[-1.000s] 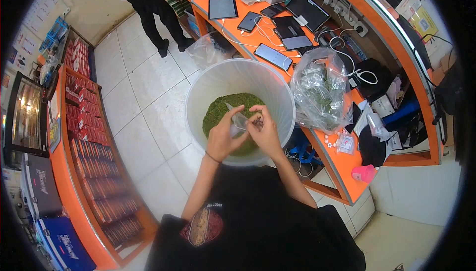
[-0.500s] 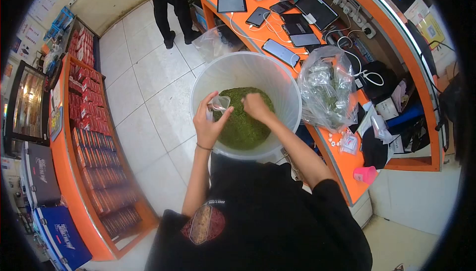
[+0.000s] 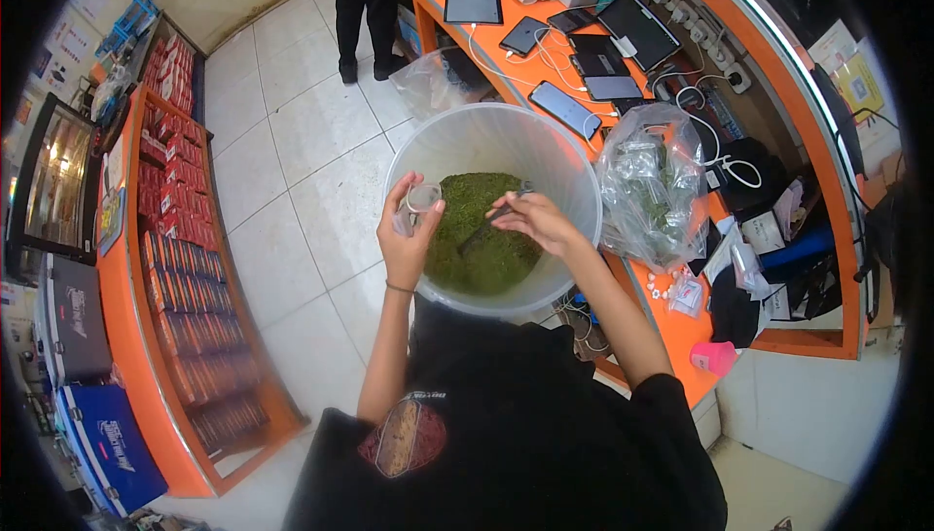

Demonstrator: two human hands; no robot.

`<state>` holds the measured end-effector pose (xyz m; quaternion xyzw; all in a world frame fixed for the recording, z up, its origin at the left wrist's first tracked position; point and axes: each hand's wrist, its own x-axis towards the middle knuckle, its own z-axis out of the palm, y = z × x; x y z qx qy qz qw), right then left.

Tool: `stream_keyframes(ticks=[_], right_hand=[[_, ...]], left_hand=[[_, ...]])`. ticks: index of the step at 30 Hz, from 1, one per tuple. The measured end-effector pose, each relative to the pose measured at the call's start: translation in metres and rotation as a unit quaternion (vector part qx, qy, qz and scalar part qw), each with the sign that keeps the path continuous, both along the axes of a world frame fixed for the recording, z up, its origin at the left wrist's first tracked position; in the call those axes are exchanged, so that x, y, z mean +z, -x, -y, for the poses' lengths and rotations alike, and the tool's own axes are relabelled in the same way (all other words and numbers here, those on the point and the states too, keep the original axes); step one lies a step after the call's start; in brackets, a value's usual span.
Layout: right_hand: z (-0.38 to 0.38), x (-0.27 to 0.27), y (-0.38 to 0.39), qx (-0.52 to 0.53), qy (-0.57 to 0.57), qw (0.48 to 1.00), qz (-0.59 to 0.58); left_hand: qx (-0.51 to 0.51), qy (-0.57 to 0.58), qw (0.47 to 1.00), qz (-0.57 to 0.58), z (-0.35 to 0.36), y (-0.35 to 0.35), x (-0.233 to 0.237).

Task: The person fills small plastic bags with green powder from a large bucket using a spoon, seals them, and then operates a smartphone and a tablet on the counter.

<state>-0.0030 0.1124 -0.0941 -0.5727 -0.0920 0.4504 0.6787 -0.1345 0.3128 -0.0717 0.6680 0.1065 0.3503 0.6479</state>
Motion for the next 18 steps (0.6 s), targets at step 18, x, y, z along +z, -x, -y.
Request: stream_keyframes(ticks=[18], right_hand=[[0.017,0.098,0.076,-0.388,-0.116,0.861,0.307]], left_hand=[[-0.027,-0.245,0.96,-0.137,0.03,-0.024,0.019]])
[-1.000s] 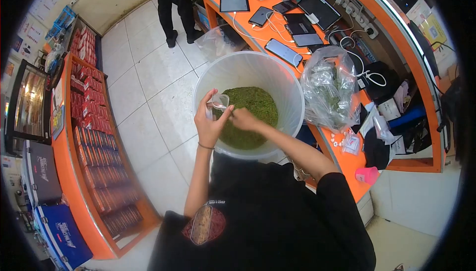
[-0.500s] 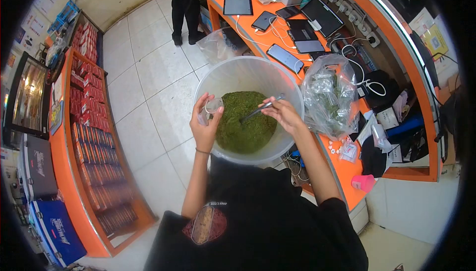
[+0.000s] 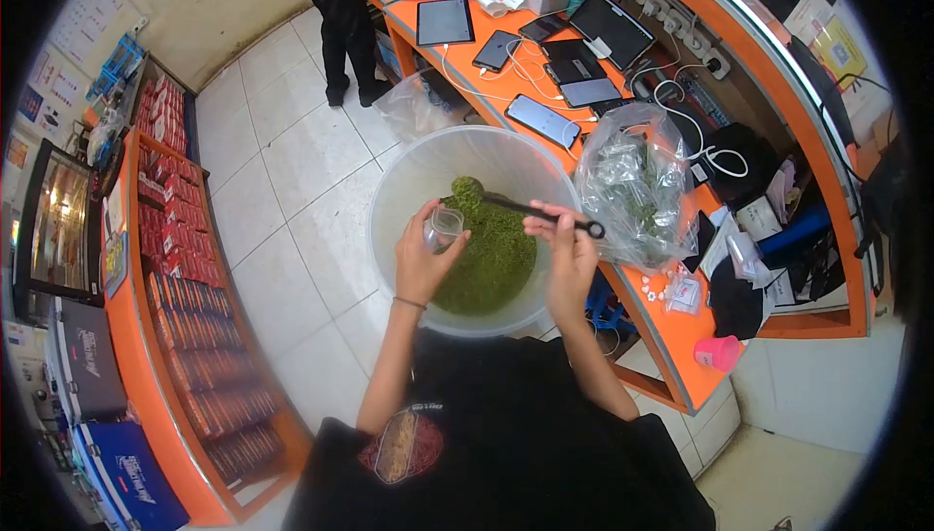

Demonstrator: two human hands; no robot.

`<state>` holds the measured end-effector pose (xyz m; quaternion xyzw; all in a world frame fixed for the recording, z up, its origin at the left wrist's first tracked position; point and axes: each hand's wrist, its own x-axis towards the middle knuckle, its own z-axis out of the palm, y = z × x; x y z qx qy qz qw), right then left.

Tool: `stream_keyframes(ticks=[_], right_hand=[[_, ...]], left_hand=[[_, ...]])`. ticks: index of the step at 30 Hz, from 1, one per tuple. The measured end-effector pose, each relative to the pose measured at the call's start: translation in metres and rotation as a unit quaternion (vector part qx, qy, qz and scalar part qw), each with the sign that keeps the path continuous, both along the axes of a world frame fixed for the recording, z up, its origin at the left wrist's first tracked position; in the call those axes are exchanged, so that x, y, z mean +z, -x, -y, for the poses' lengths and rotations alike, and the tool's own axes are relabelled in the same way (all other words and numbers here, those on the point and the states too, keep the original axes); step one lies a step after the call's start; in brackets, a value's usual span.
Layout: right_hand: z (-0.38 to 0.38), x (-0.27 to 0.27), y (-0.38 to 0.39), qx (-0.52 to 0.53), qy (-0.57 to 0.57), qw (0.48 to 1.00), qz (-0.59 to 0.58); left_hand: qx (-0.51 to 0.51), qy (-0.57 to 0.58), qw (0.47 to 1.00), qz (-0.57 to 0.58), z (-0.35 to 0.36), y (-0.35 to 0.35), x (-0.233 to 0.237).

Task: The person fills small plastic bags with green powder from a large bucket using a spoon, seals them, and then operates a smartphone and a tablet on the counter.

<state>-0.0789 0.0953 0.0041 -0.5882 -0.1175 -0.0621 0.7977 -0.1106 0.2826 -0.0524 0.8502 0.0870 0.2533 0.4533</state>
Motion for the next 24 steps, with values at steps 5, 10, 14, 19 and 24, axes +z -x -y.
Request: stream_keyframes(ticks=[5,10,14,19,24], right_hand=[[-0.004,-0.012,0.021,0.039,0.152,0.967,0.2],[-0.002,-0.006,0.024,0.065,0.264,0.892,0.36],[0.007,-0.009,0.026,0.072,0.27,0.881,0.381],[0.018,-0.034,0.027,0.016,0.198,0.937,0.287],[0.027,-0.043,0.016,0.054,0.392,0.903,0.167]], left_hand=[[0.022,-0.026,0.998,-0.044,0.004,0.0,0.014],[0.012,-0.022,0.999,-0.045,-0.003,-0.006,-0.008],[0.01,0.011,0.999,-0.05,0.001,-0.004,0.002],[-0.005,0.019,1.0,0.019,0.004,-0.002,0.011],[-0.007,0.004,1.0,-0.002,0.005,0.005,0.011]])
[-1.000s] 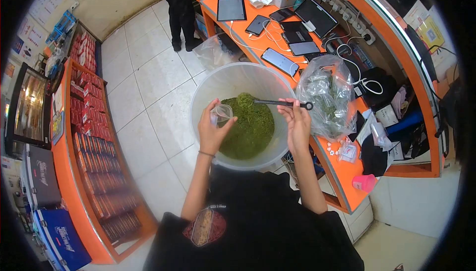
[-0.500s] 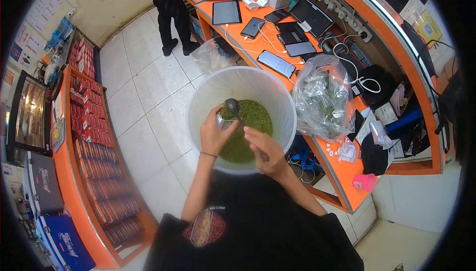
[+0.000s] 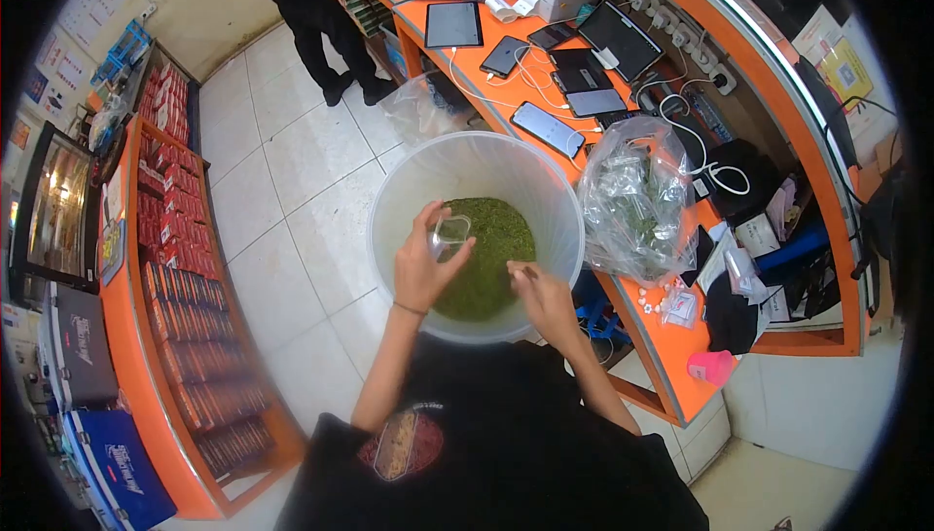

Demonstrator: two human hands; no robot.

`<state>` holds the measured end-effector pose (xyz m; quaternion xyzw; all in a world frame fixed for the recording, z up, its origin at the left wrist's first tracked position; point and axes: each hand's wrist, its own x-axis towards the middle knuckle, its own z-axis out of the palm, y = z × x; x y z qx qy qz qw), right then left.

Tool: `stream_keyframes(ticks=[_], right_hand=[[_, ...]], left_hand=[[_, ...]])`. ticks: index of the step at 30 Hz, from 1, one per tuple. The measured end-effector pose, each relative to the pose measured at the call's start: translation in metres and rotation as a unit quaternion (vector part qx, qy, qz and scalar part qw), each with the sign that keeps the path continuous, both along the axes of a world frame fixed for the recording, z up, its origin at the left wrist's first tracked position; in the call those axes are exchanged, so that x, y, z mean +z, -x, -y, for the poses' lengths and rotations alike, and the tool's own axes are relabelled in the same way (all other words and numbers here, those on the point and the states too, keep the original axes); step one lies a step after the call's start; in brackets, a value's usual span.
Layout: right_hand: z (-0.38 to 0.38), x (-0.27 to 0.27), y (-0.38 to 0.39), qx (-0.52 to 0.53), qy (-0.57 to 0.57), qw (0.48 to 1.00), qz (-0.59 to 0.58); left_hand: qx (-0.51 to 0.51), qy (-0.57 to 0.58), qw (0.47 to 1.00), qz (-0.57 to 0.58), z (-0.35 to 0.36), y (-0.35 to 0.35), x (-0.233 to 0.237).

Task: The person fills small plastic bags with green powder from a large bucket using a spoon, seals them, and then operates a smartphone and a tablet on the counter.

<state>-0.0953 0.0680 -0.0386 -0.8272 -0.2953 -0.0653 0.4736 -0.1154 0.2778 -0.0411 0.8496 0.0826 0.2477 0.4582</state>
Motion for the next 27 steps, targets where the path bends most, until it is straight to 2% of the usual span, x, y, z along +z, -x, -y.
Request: stream_keyframes(ticks=[2,3,4,6,7,8,10,11,12,13,14,15,17,18,20,21,23,27], right_hand=[[0.001,-0.002,0.0,-0.02,-0.052,0.967,-0.247],[-0.004,-0.003,-0.001,-0.033,-0.111,0.962,-0.248],[-0.011,-0.004,-0.005,-0.034,-0.112,0.961,-0.249],[-0.024,-0.005,-0.014,-0.028,-0.236,0.929,-0.284],[-0.037,0.001,-0.017,-0.035,-0.234,0.946,-0.221],[-0.04,0.003,-0.023,-0.037,-0.236,0.946,-0.22],[-0.045,0.004,-0.032,0.032,-0.072,0.982,-0.17],[-0.05,-0.018,-0.038,0.002,-0.107,0.975,-0.193],[-0.049,-0.021,-0.041,0.002,-0.108,0.975,-0.192],[-0.046,-0.022,-0.045,0.025,-0.08,0.985,-0.153],[-0.044,-0.022,-0.049,0.047,-0.053,0.991,-0.113],[-0.041,-0.022,-0.05,0.048,-0.053,0.991,-0.115],[-0.037,-0.019,-0.05,0.116,-0.088,0.963,-0.228],[-0.035,-0.012,-0.048,0.115,-0.087,0.963,-0.228],[-0.033,0.004,-0.041,0.119,-0.073,0.956,-0.259],[-0.035,0.001,-0.039,0.118,-0.072,0.956,-0.258],[-0.037,-0.007,-0.033,0.073,-0.125,0.972,-0.184],[-0.036,0.002,-0.024,0.054,-0.111,0.979,-0.164]], left_hand=[[-0.013,-0.033,0.999,0.024,0.002,0.001,0.003],[-0.017,-0.042,0.999,0.029,0.005,0.003,0.01],[-0.021,-0.051,0.998,0.033,0.006,0.004,0.013],[-0.038,-0.073,0.995,0.057,0.009,0.003,0.01],[-0.052,-0.093,0.991,0.081,0.01,0.002,0.008],[-0.055,-0.094,0.991,0.081,0.012,0.002,0.01],[-0.08,-0.086,0.992,0.052,0.014,0.003,0.014],[-0.082,-0.087,0.991,0.052,0.012,0.005,0.014],[-0.074,-0.14,0.987,0.01,0.008,0.008,0.013],[-0.065,-0.194,0.978,-0.032,0.003,0.009,0.013],[-0.064,-0.195,0.978,-0.031,-0.005,0.008,0.006],[-0.1,-0.099,0.989,-0.044,-0.012,0.008,-0.001],[-0.152,0.061,0.985,-0.059,-0.018,0.009,-0.014],[-0.153,0.062,0.985,-0.059,-0.018,0.009,-0.015],[-0.127,0.246,0.956,-0.096,-0.016,0.01,-0.018],[-0.127,0.246,0.956,-0.096,-0.015,0.01,-0.016],[-0.126,0.356,0.919,-0.112,-0.012,0.01,-0.01],[-0.1,0.402,0.903,-0.117,-0.004,0.008,-0.006]])
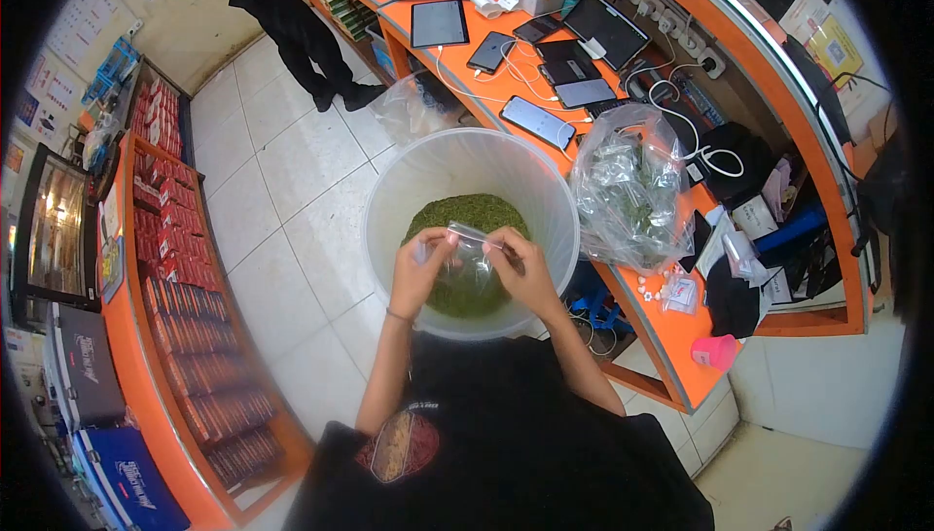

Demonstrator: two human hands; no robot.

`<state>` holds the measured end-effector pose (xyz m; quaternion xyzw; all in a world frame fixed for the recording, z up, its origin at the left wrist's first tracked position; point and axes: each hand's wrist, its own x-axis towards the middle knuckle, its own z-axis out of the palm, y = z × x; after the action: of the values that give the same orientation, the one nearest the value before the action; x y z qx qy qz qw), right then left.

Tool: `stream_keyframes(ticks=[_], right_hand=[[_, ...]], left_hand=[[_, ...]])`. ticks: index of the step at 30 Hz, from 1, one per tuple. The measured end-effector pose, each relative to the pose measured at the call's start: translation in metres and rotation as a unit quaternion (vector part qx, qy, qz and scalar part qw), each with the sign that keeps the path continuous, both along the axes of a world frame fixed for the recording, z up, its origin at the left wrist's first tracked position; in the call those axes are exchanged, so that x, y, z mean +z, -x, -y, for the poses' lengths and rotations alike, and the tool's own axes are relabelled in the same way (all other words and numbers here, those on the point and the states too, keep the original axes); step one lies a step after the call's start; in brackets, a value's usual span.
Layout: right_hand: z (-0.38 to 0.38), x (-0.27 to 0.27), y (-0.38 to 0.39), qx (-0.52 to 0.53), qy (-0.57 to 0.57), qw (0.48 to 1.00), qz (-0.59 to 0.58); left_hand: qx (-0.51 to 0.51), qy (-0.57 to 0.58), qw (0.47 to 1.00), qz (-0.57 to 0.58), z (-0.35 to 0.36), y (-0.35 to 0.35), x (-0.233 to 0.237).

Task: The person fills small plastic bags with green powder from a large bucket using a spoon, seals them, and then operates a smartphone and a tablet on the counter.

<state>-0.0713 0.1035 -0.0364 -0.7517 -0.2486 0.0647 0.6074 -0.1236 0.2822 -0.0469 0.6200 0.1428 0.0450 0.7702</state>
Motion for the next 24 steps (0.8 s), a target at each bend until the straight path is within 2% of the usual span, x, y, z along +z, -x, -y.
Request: stream_keyframes(ticks=[2,8,12,14,18,20,24], right_hand=[[-0.001,-0.002,0.003,-0.005,-0.029,0.998,-0.047],[-0.002,0.0,0.004,-0.034,-0.033,0.999,0.01],[-0.004,0.004,0.005,-0.031,-0.039,0.998,-0.031],[-0.005,0.001,0.003,-0.035,-0.031,0.998,0.045],[-0.005,0.004,0.001,-0.034,-0.033,0.998,0.04],[-0.007,0.006,0.001,-0.031,-0.042,0.997,0.051],[-0.007,0.01,-0.001,-0.019,-0.028,0.997,0.068]], left_hand=[[0.016,0.001,1.0,-0.021,0.003,0.001,0.005],[0.026,-0.021,0.999,0.006,0.006,0.002,0.005],[0.019,-0.056,0.998,0.034,0.002,0.0,-0.005],[0.008,-0.074,0.996,0.041,0.004,0.0,-0.006],[0.02,-0.062,0.997,0.044,0.01,0.0,-0.005],[-0.032,-0.072,0.996,0.051,0.011,0.001,0.001],[-0.049,-0.098,0.994,0.027,0.014,0.002,0.007]])
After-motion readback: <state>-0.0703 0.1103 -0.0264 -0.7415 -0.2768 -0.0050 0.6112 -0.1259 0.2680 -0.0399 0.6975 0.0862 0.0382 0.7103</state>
